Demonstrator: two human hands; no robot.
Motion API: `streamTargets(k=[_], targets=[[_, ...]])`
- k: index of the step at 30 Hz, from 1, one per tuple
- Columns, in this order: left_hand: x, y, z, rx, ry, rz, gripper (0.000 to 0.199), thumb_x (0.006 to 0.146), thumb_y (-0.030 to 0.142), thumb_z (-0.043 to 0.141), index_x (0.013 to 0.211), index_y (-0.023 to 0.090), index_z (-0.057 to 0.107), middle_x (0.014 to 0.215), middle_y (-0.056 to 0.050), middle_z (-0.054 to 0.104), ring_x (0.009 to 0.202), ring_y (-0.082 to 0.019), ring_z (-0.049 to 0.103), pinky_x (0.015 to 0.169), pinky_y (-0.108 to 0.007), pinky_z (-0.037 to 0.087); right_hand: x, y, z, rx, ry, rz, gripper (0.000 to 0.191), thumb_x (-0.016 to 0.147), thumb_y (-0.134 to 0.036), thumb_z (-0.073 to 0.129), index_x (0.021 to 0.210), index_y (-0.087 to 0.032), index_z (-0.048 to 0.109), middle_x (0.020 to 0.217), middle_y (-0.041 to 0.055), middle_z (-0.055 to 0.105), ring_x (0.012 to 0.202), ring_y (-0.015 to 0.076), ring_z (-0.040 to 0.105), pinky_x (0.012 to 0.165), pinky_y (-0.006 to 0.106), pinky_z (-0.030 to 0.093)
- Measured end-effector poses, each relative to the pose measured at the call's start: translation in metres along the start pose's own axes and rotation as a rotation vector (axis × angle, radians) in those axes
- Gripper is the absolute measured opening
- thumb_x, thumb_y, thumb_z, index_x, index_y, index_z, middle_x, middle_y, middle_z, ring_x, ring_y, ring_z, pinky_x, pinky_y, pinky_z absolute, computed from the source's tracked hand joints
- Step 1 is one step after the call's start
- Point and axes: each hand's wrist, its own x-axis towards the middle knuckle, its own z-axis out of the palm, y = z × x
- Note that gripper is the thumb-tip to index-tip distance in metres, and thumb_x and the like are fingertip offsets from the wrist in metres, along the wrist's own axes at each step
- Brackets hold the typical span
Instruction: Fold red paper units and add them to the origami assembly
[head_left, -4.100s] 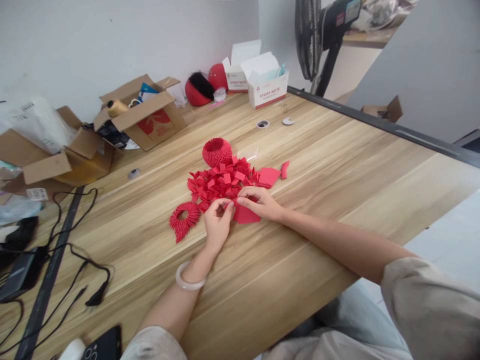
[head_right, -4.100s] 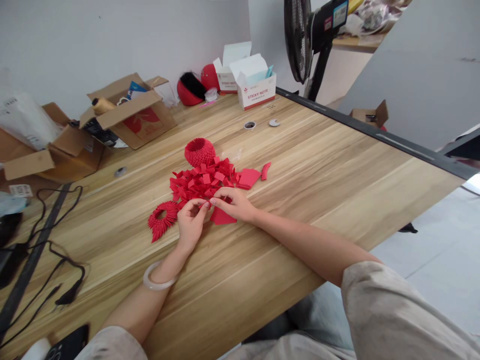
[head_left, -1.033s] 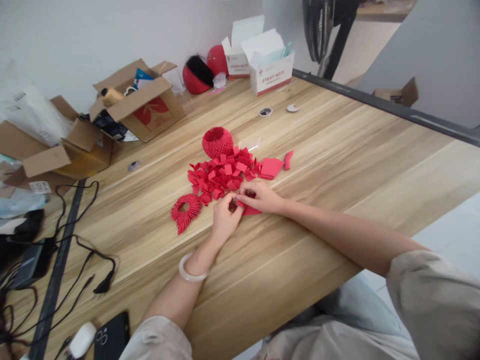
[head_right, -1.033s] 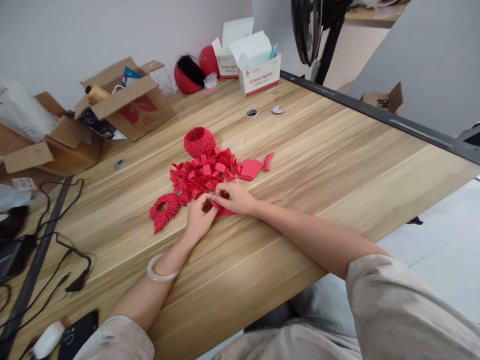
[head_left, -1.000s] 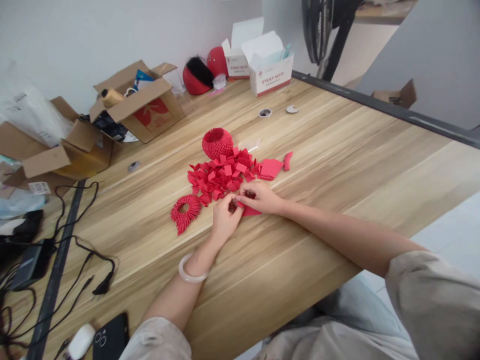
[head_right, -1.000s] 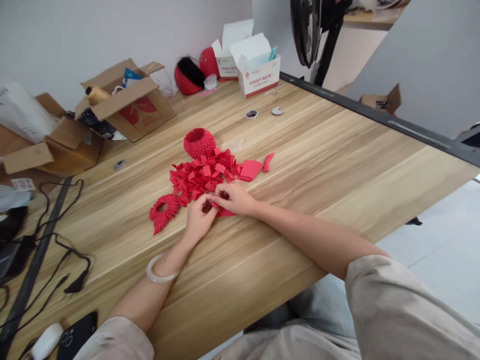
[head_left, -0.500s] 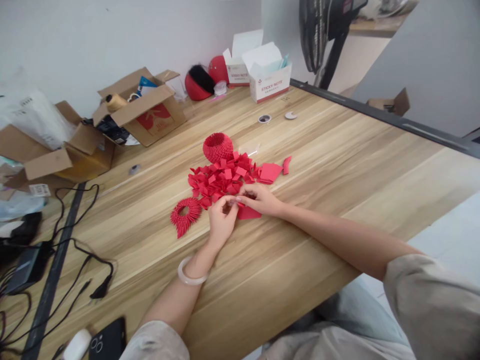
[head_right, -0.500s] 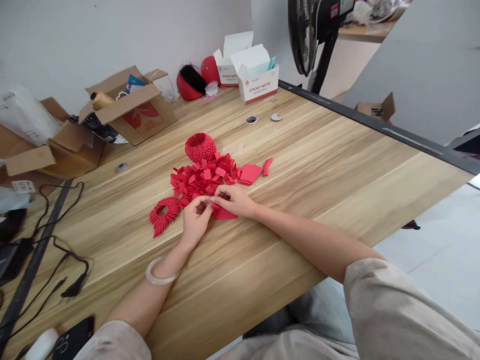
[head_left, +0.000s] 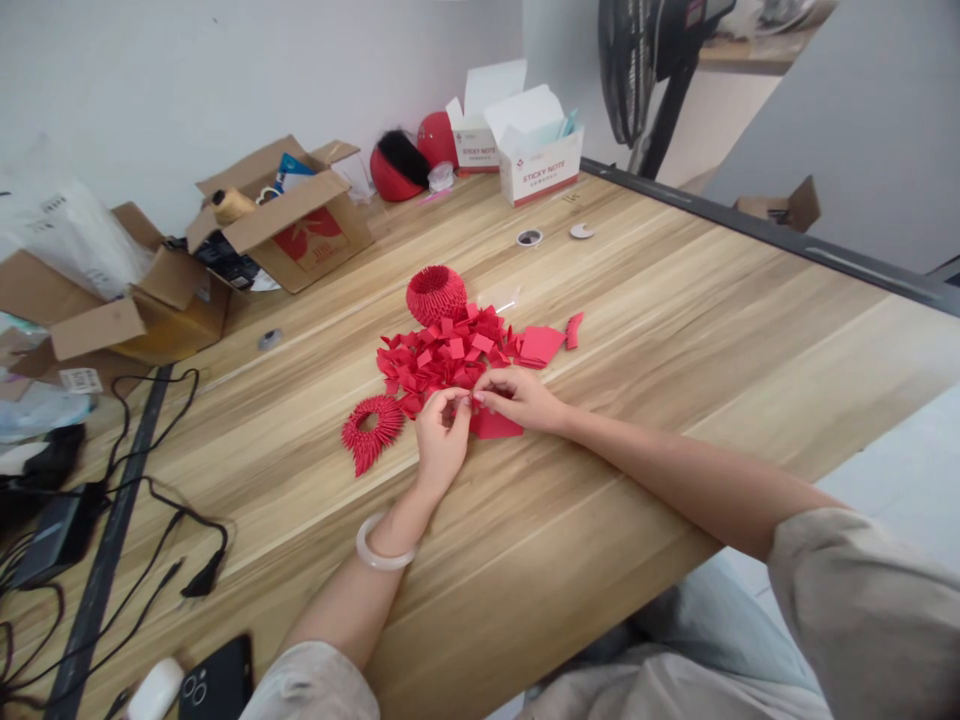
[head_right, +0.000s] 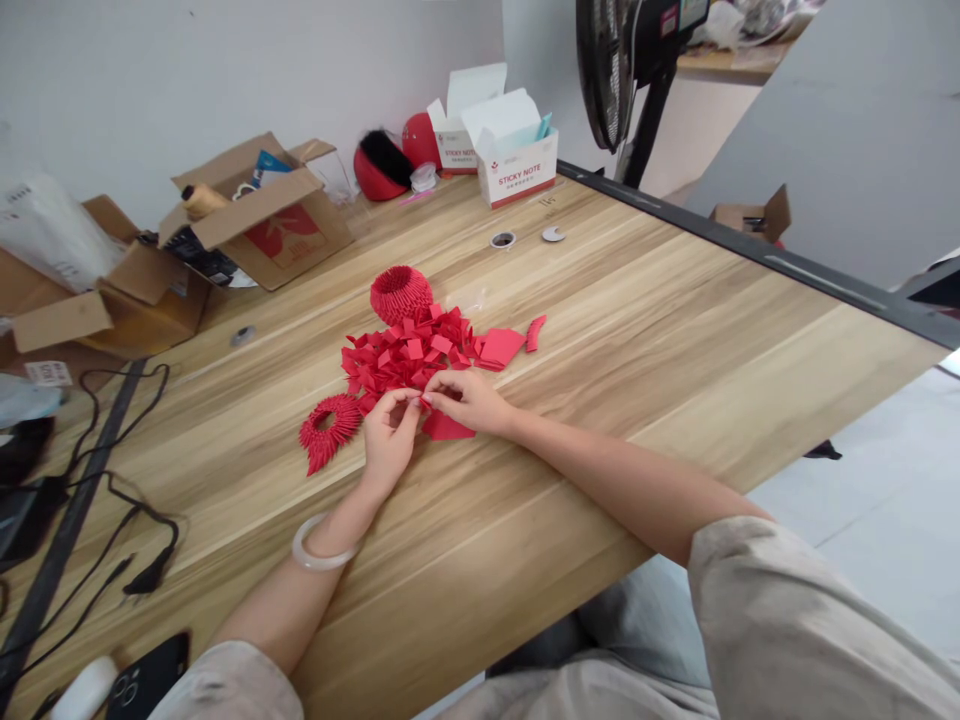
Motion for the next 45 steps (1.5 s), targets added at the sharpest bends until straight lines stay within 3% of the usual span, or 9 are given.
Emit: streamTargets(k=[11, 18, 29, 36, 41, 45], targets=[[0.001, 0.004, -0.001, -0.028, -0.007, -0.003, 0.017, 0.078, 0.031, 0.059, 0.082, 0.015, 0.061, 0.08, -0.005, 0.062, 0.074, -0.013, 0.058, 0.068, -0.023, 0.046, -0.001, 0.002, 0.0, 0.11, -0.002, 0.038, 0.02, 0.08, -0.032, 0.057, 0.079, -0.012, 0.061, 0.066, 0.0014, 0.06, 0.057, 0.0084, 0.05, 0.055, 0.021, 0.04], [0.002, 0.01, 0.002, -0.147, 0.123, -0.022, 0.014, 0.07, 0.027, 0.067, 0.073, 0.014, 0.062, 0.068, -0.001, 0.063, 0.063, -0.01, 0.057, 0.061, -0.021, 0.046, 0.0, 0.009, 0.003, 0.156, -0.01, 0.026, 0.025, 0.078, -0.034, 0.06, 0.088, -0.012, 0.066, 0.079, 0.0065, 0.068, 0.069, 0.0133, 0.06, 0.065, 0.025, 0.047], [0.0, 0.009, 0.0, -0.14, 0.061, -0.049, 0.02, 0.074, 0.027, 0.063, 0.088, 0.015, 0.07, 0.089, -0.007, 0.071, 0.082, -0.016, 0.065, 0.078, -0.029, 0.052, 0.001, 0.009, 0.004, 0.177, 0.081, 0.054, 0.024, 0.075, -0.035, 0.064, 0.082, -0.013, 0.064, 0.079, 0.0058, 0.065, 0.064, 0.0115, 0.057, 0.062, 0.025, 0.046], [0.002, 0.007, 0.0, -0.158, 0.044, -0.089, 0.024, 0.073, 0.029, 0.065, 0.091, 0.014, 0.07, 0.088, -0.008, 0.072, 0.077, -0.016, 0.066, 0.075, -0.03, 0.054, 0.002, 0.011, 0.004, 0.201, 0.076, 0.098, 0.027, 0.072, -0.039, 0.066, 0.082, -0.014, 0.061, 0.068, 0.0019, 0.061, 0.057, 0.01, 0.053, 0.056, 0.024, 0.044], [0.002, 0.009, 0.001, -0.211, 0.058, -0.1, 0.025, 0.075, 0.03, 0.063, 0.093, 0.013, 0.066, 0.09, -0.009, 0.071, 0.081, -0.016, 0.067, 0.077, -0.029, 0.053, 0.002, 0.008, 0.003, 0.237, 0.076, 0.098, 0.027, 0.072, -0.039, 0.066, 0.081, -0.014, 0.059, 0.068, 0.002, 0.061, 0.058, 0.0099, 0.053, 0.058, 0.024, 0.044], [0.002, 0.01, 0.002, -0.224, 0.056, -0.073, 0.023, 0.079, 0.031, 0.059, 0.093, 0.014, 0.063, 0.094, -0.01, 0.07, 0.088, -0.016, 0.066, 0.082, -0.03, 0.052, 0.002, 0.009, 0.003, 0.171, 0.088, 0.086, 0.027, 0.073, -0.039, 0.064, 0.08, -0.014, 0.058, 0.061, -0.0015, 0.054, 0.052, 0.0074, 0.045, 0.051, 0.021, 0.038]])
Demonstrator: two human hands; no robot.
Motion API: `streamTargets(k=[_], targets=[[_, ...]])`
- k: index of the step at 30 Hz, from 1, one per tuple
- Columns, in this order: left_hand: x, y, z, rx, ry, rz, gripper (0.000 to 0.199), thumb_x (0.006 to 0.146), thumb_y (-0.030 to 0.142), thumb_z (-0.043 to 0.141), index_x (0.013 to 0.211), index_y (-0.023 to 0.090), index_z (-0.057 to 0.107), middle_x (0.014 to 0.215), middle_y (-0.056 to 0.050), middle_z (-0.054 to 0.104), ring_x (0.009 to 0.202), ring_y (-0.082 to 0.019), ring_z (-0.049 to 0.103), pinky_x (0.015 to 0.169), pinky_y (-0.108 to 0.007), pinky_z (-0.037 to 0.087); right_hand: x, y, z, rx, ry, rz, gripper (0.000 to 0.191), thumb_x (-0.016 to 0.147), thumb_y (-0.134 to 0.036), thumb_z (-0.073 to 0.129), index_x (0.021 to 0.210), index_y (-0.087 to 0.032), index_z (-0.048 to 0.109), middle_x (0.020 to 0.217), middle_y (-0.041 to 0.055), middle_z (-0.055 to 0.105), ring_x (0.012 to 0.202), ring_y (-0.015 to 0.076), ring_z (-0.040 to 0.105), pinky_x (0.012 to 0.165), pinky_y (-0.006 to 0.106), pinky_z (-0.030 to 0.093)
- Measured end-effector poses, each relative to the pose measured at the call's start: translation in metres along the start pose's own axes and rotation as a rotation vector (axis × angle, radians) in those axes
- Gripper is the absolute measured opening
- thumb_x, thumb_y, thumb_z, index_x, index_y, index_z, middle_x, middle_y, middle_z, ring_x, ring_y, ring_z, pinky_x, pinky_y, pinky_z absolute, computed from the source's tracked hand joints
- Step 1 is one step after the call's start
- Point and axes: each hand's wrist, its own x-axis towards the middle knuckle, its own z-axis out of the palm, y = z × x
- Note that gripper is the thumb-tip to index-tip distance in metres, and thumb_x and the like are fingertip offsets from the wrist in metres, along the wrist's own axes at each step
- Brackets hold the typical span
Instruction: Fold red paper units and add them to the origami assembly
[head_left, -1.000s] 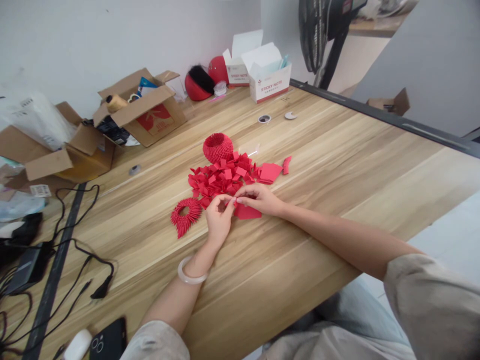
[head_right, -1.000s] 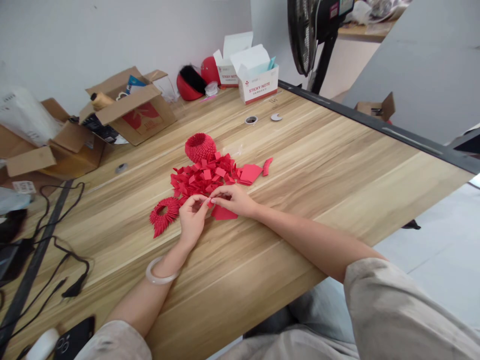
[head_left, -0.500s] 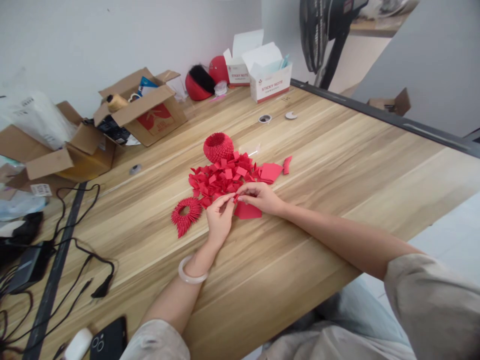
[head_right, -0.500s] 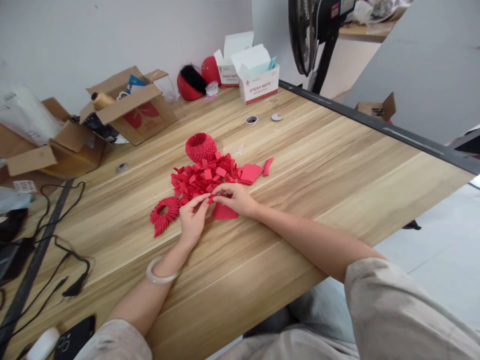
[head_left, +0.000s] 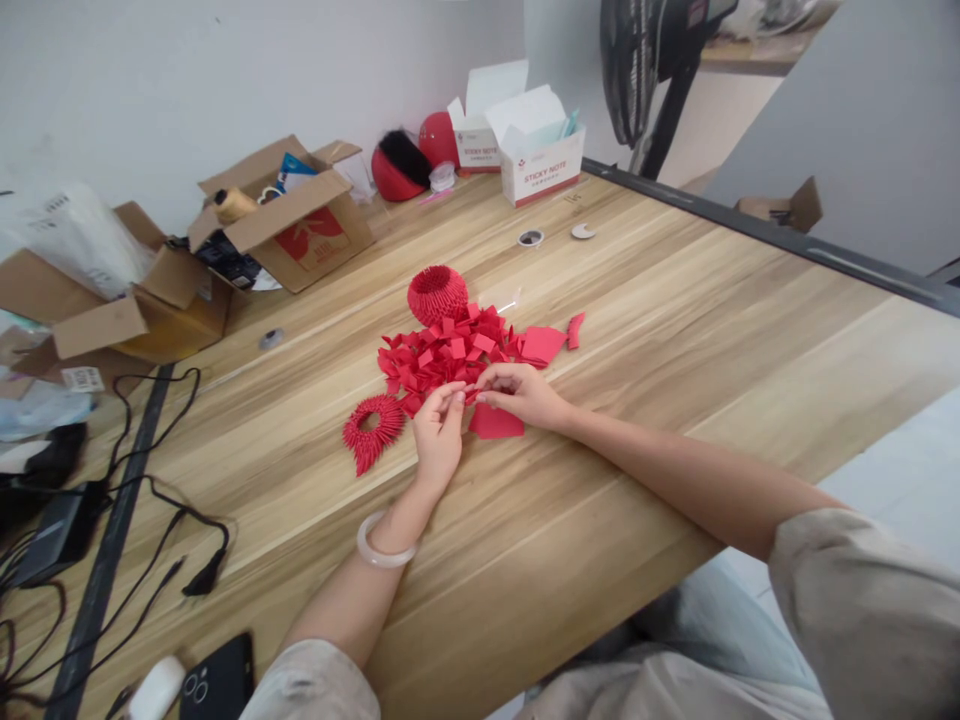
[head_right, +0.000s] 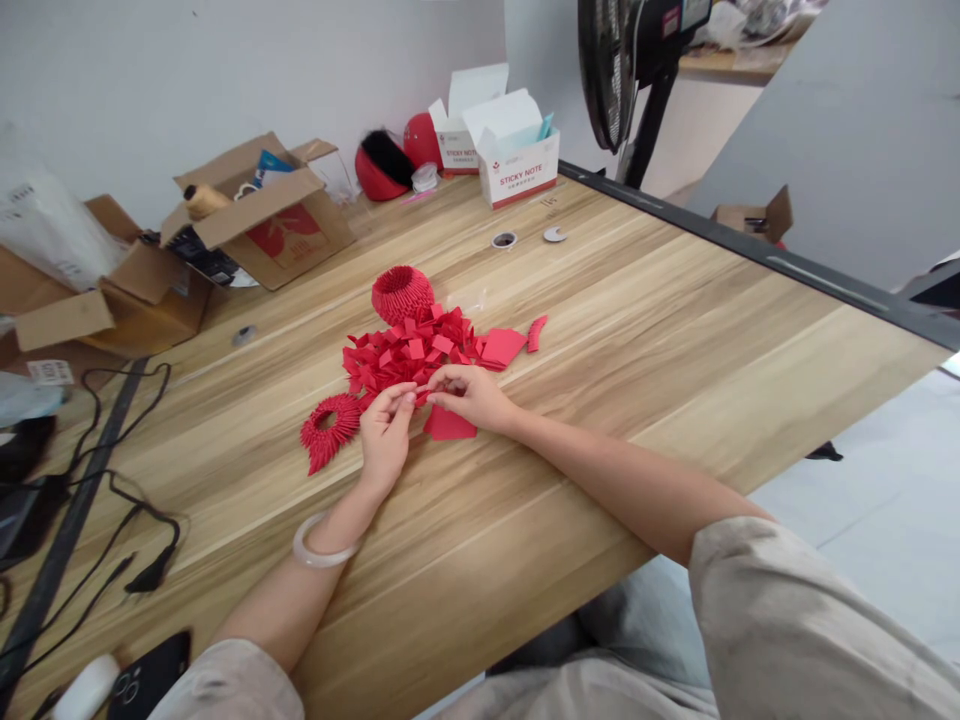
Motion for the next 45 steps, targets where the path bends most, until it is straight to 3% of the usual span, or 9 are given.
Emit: streamTargets(k=[8, 20, 27, 38, 45], targets=[[0.0004, -0.0008, -0.0017, 0.051, 0.001, -0.02, 0.022, 0.078, 0.032, 0.06, 0.089, 0.014, 0.066, 0.087, -0.008, 0.07, 0.078, -0.015, 0.065, 0.072, -0.026, 0.052, -0.0001, 0.0001, 0.0002, -0.018, 0.004, -0.024, 0.027, 0.073, -0.041, 0.063, 0.079, -0.015, 0.056, 0.059, -0.0028, 0.049, 0.05, 0.0069, 0.039, 0.048, 0.021, 0.034], [-0.0002, -0.0011, -0.0019, 0.07, -0.048, 0.053, 0.03, 0.086, 0.037, 0.05, 0.101, 0.015, 0.063, 0.104, -0.01, 0.068, 0.101, -0.019, 0.062, 0.092, -0.033, 0.048, -0.001, 0.0, -0.0001, -0.021, 0.004, -0.008, 0.027, 0.072, -0.039, 0.065, 0.077, -0.015, 0.054, 0.061, -0.0027, 0.05, 0.052, 0.0076, 0.042, 0.049, 0.021, 0.034], [-0.0018, 0.0003, 0.001, -0.011, -0.034, 0.004, 0.034, 0.075, 0.035, 0.065, 0.101, 0.014, 0.061, 0.103, -0.012, 0.069, 0.097, -0.02, 0.065, 0.084, -0.031, 0.053, -0.0006, 0.002, -0.0002, -0.024, 0.0, -0.013, 0.024, 0.072, -0.036, 0.064, 0.077, -0.015, 0.054, 0.063, -0.0024, 0.051, 0.052, 0.0074, 0.042, 0.05, 0.021, 0.034], [-0.0013, -0.0021, 0.0003, 0.028, -0.05, 0.01, 0.027, 0.074, 0.03, 0.065, 0.095, 0.013, 0.065, 0.097, -0.01, 0.071, 0.092, -0.018, 0.067, 0.083, -0.029, 0.053, -0.0005, 0.0046, 0.0, -0.011, -0.005, -0.008, 0.019, 0.072, -0.03, 0.063, 0.078, -0.015, 0.053, 0.061, -0.0034, 0.05, 0.052, 0.0069, 0.042, 0.049, 0.02, 0.034], [-0.0018, -0.0008, -0.001, 0.076, -0.067, 0.037, 0.022, 0.077, 0.029, 0.062, 0.092, 0.013, 0.067, 0.09, -0.009, 0.072, 0.082, -0.016, 0.068, 0.077, -0.026, 0.053, -0.0009, 0.0031, -0.0001, -0.033, -0.005, 0.003, 0.024, 0.071, -0.035, 0.065, 0.076, -0.015, 0.053, 0.06, -0.0037, 0.049, 0.052, 0.0072, 0.042, 0.049, 0.02, 0.034]])
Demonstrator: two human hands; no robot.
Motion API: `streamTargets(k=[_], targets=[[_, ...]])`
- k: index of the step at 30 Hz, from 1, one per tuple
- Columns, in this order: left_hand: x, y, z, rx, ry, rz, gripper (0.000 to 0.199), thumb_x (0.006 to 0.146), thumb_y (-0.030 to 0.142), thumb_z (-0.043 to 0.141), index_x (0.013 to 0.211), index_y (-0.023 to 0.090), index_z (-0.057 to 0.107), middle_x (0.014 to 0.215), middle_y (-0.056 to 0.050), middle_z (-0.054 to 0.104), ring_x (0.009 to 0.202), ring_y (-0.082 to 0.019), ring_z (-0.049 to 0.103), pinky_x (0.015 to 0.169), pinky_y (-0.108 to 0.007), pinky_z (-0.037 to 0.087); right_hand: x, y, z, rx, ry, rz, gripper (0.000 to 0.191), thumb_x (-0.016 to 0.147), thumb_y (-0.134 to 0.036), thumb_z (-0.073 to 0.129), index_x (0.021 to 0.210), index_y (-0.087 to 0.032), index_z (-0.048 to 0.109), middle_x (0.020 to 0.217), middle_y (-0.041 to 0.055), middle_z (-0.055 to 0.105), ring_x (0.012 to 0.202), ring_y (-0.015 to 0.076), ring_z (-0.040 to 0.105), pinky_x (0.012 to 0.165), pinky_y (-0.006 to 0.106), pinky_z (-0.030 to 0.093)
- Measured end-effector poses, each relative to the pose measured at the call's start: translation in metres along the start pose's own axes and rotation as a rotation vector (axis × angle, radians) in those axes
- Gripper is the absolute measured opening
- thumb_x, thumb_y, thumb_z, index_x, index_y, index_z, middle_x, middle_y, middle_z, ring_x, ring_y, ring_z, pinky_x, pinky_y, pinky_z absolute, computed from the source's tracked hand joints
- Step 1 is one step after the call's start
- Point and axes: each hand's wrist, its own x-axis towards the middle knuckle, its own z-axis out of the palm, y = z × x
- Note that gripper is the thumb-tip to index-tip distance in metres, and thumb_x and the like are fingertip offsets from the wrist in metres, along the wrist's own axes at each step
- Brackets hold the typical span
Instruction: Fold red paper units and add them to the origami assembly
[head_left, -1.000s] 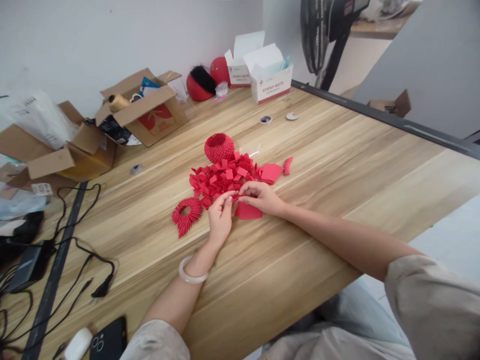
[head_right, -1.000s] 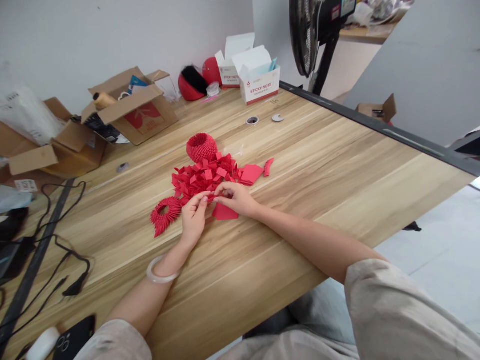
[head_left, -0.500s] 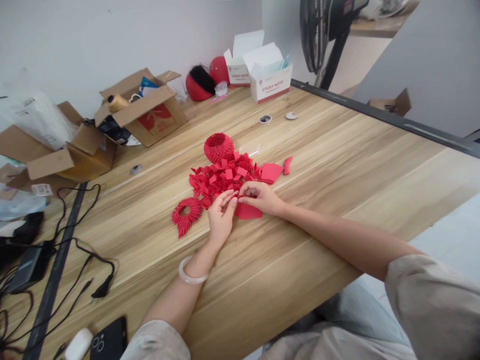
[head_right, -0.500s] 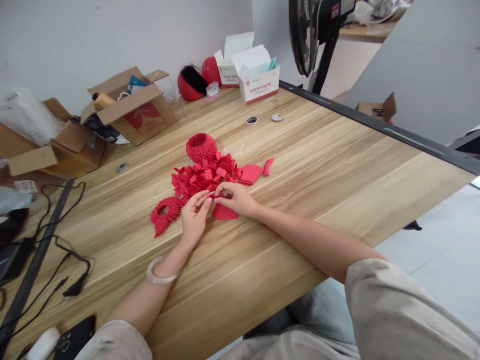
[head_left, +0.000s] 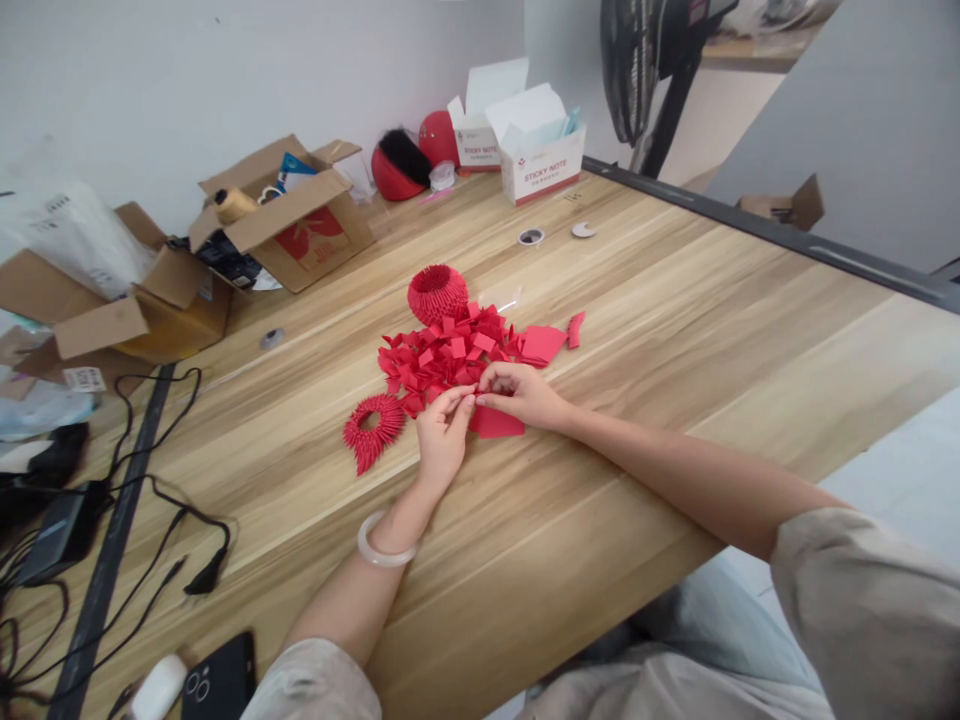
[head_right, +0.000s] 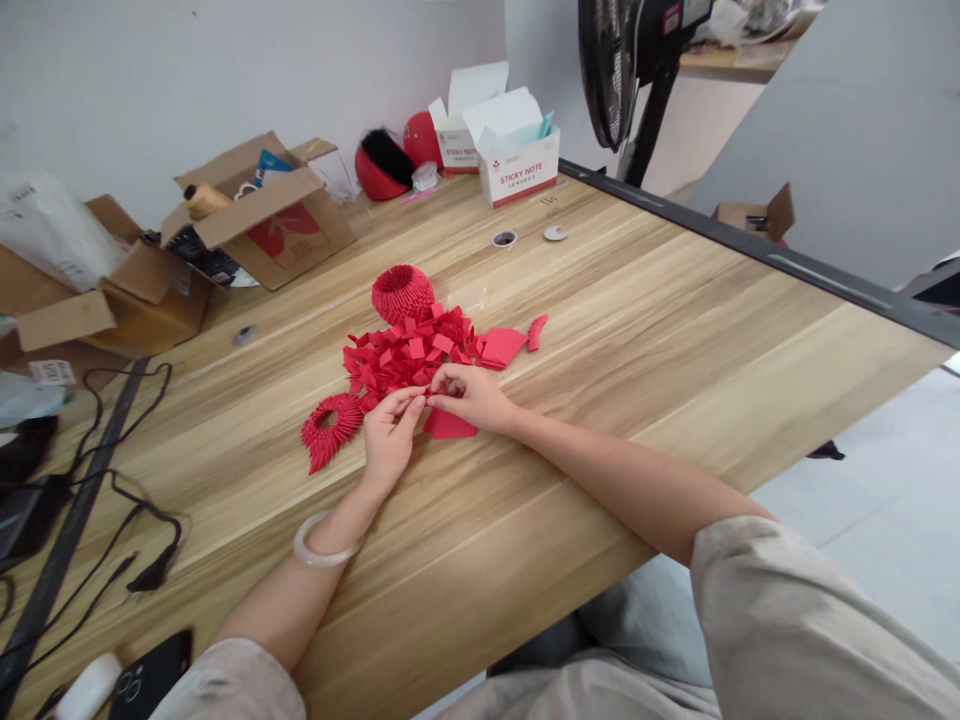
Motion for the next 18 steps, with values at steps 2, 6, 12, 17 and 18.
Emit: streamTargets(k=[2, 6, 12, 17, 18], targets=[[0.0, 0.0004, -0.0003, 0.006, -0.001, -0.007, 0.021, 0.078, 0.029, 0.061, 0.091, 0.013, 0.067, 0.088, -0.008, 0.072, 0.081, -0.015, 0.067, 0.077, -0.026, 0.053, -0.0002, -0.0002, -0.0002, 0.005, -0.004, -0.001, 0.025, 0.071, -0.036, 0.066, 0.076, -0.015, 0.054, 0.06, -0.0032, 0.05, 0.052, 0.0075, 0.043, 0.049, 0.021, 0.034], [0.0001, 0.0002, -0.0005, 0.008, 0.003, -0.016, 0.022, 0.078, 0.03, 0.061, 0.091, 0.013, 0.067, 0.088, -0.008, 0.072, 0.08, -0.016, 0.067, 0.077, -0.027, 0.053, -0.0006, -0.0007, -0.0003, -0.003, -0.015, -0.006, 0.025, 0.071, -0.036, 0.066, 0.077, -0.015, 0.053, 0.062, -0.0028, 0.052, 0.053, 0.008, 0.045, 0.05, 0.021, 0.036], [0.0006, -0.0007, -0.0002, 0.031, 0.003, -0.007, 0.021, 0.078, 0.03, 0.061, 0.09, 0.013, 0.066, 0.085, -0.008, 0.072, 0.077, -0.014, 0.067, 0.072, -0.025, 0.052, -0.0018, -0.0045, 0.0, -0.081, -0.019, -0.003, 0.024, 0.072, -0.036, 0.065, 0.075, -0.015, 0.053, 0.059, -0.0027, 0.052, 0.052, 0.0083, 0.045, 0.049, 0.021, 0.036], [0.0007, -0.0015, -0.0005, 0.039, 0.006, 0.005, 0.02, 0.078, 0.029, 0.06, 0.089, 0.013, 0.066, 0.083, -0.007, 0.072, 0.075, -0.014, 0.067, 0.071, -0.024, 0.052, -0.0012, -0.0063, 0.0, -0.034, -0.03, 0.023, 0.026, 0.071, -0.037, 0.065, 0.074, -0.016, 0.051, 0.059, -0.0026, 0.052, 0.053, 0.0086, 0.047, 0.05, 0.021, 0.037], [0.0008, -0.0018, -0.0004, 0.035, 0.006, 0.005, 0.02, 0.078, 0.029, 0.061, 0.089, 0.014, 0.066, 0.083, -0.007, 0.072, 0.075, -0.014, 0.067, 0.071, -0.024, 0.053, -0.001, -0.0061, 0.0, -0.016, -0.033, 0.027, 0.026, 0.071, -0.037, 0.065, 0.074, -0.016, 0.051, 0.059, -0.0024, 0.053, 0.053, 0.0088, 0.048, 0.051, 0.021, 0.037]])
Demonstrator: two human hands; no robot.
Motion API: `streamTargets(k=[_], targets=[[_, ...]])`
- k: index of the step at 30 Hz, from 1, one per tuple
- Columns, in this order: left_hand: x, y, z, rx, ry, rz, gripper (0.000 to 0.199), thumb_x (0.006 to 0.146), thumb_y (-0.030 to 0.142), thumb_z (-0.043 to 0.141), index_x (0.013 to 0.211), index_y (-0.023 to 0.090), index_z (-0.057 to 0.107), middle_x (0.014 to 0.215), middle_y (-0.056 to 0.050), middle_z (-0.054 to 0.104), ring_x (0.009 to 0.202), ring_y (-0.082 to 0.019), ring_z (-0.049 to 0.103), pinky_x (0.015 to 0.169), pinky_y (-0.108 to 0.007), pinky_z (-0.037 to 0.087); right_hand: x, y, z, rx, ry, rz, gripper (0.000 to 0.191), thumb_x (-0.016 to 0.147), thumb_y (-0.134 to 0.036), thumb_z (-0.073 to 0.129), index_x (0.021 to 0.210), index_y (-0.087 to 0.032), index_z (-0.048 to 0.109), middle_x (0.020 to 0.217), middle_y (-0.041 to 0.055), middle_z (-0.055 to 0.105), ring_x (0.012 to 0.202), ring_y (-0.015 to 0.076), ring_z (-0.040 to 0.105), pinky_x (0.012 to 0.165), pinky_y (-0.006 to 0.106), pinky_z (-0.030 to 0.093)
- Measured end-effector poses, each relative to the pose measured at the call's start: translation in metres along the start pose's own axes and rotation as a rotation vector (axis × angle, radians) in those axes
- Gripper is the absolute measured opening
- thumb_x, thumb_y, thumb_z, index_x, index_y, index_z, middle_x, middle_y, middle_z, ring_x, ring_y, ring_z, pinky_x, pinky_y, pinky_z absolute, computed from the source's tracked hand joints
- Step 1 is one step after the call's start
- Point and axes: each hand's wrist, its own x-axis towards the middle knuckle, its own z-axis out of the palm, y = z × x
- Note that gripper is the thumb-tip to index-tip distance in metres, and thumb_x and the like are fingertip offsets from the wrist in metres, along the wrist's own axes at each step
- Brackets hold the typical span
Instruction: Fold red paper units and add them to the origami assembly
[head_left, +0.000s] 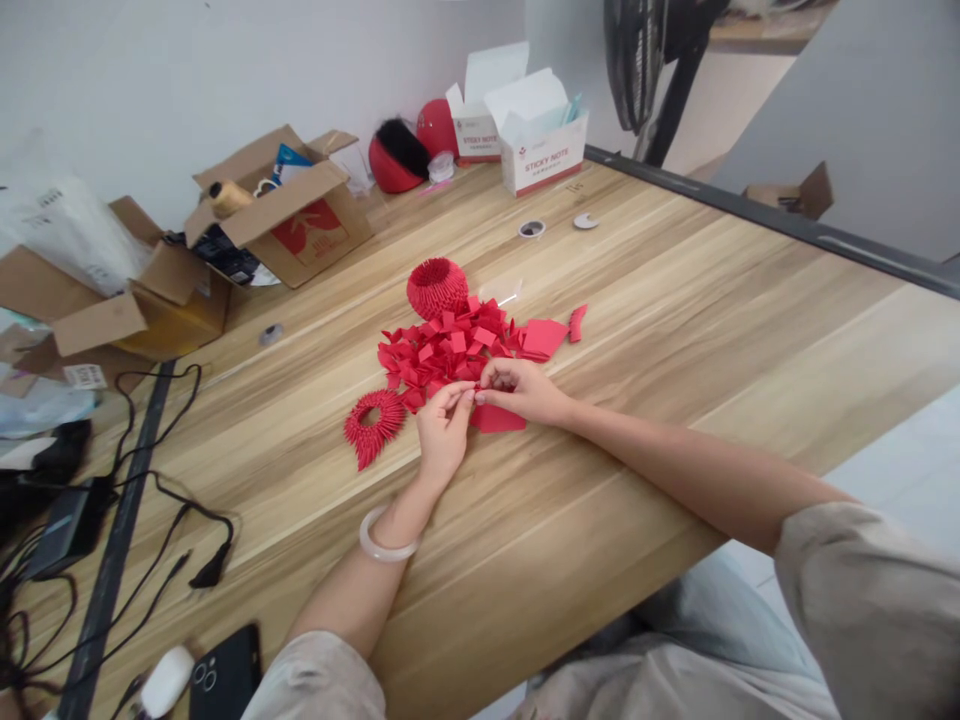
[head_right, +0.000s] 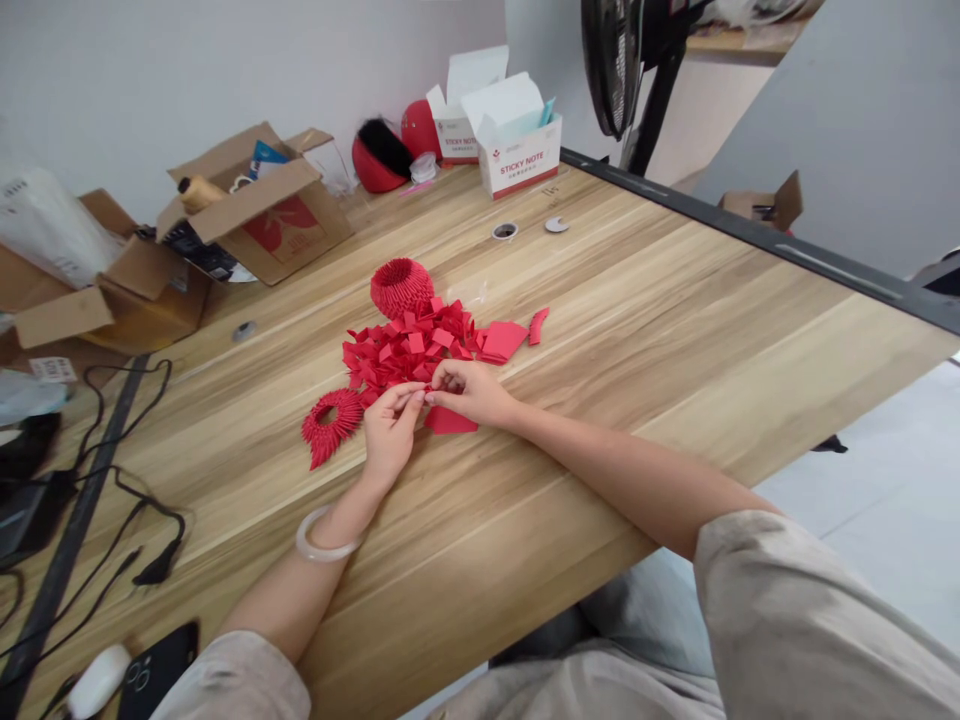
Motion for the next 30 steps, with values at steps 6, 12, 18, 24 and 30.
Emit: streamTargets(k=[6, 12, 18, 24, 30], targets=[[0.0007, -0.0001, 0.0012, -0.032, -0.002, 0.0, 0.019, 0.077, 0.028, 0.061, 0.088, 0.013, 0.066, 0.085, -0.007, 0.072, 0.076, -0.014, 0.067, 0.073, -0.026, 0.054, 0.0006, 0.0012, -0.0001, 0.034, -0.013, 0.005, 0.027, 0.068, -0.036, 0.068, 0.073, -0.016, 0.051, 0.06, -0.0018, 0.055, 0.055, 0.0095, 0.05, 0.053, 0.021, 0.04], [0.0001, 0.0017, 0.0014, -0.037, 0.005, -0.013, 0.019, 0.076, 0.028, 0.062, 0.087, 0.013, 0.066, 0.083, -0.007, 0.071, 0.074, -0.014, 0.067, 0.072, -0.026, 0.054, 0.0001, -0.0001, -0.0003, 0.029, -0.014, -0.004, 0.027, 0.068, -0.036, 0.068, 0.073, -0.016, 0.051, 0.06, -0.0024, 0.055, 0.054, 0.0084, 0.049, 0.051, 0.02, 0.04], [-0.0004, 0.0021, 0.0019, -0.055, 0.007, -0.018, 0.019, 0.076, 0.029, 0.063, 0.088, 0.014, 0.065, 0.084, -0.007, 0.071, 0.076, -0.014, 0.067, 0.072, -0.026, 0.054, -0.0002, -0.0025, -0.0008, 0.016, -0.023, -0.007, 0.027, 0.07, -0.038, 0.066, 0.073, -0.016, 0.051, 0.061, -0.0019, 0.055, 0.055, 0.0087, 0.05, 0.052, 0.021, 0.04], [-0.001, 0.0028, 0.002, -0.071, 0.019, -0.019, 0.019, 0.076, 0.028, 0.063, 0.088, 0.013, 0.064, 0.083, -0.007, 0.071, 0.074, -0.014, 0.067, 0.07, -0.025, 0.054, -0.0002, -0.0012, -0.0002, 0.038, -0.024, -0.005, 0.028, 0.071, -0.039, 0.066, 0.074, -0.016, 0.051, 0.062, -0.0012, 0.056, 0.056, 0.0094, 0.051, 0.054, 0.021, 0.041], [-0.0007, 0.0034, 0.0021, -0.079, 0.021, -0.012, 0.019, 0.076, 0.028, 0.063, 0.087, 0.013, 0.064, 0.081, -0.006, 0.071, 0.072, -0.013, 0.067, 0.07, -0.024, 0.054, -0.0001, 0.002, 0.0005, 0.064, -0.008, -0.019, 0.028, 0.071, -0.039, 0.066, 0.076, -0.017, 0.05, 0.066, -0.0003, 0.059, 0.058, 0.0102, 0.054, 0.054, 0.022, 0.042]])
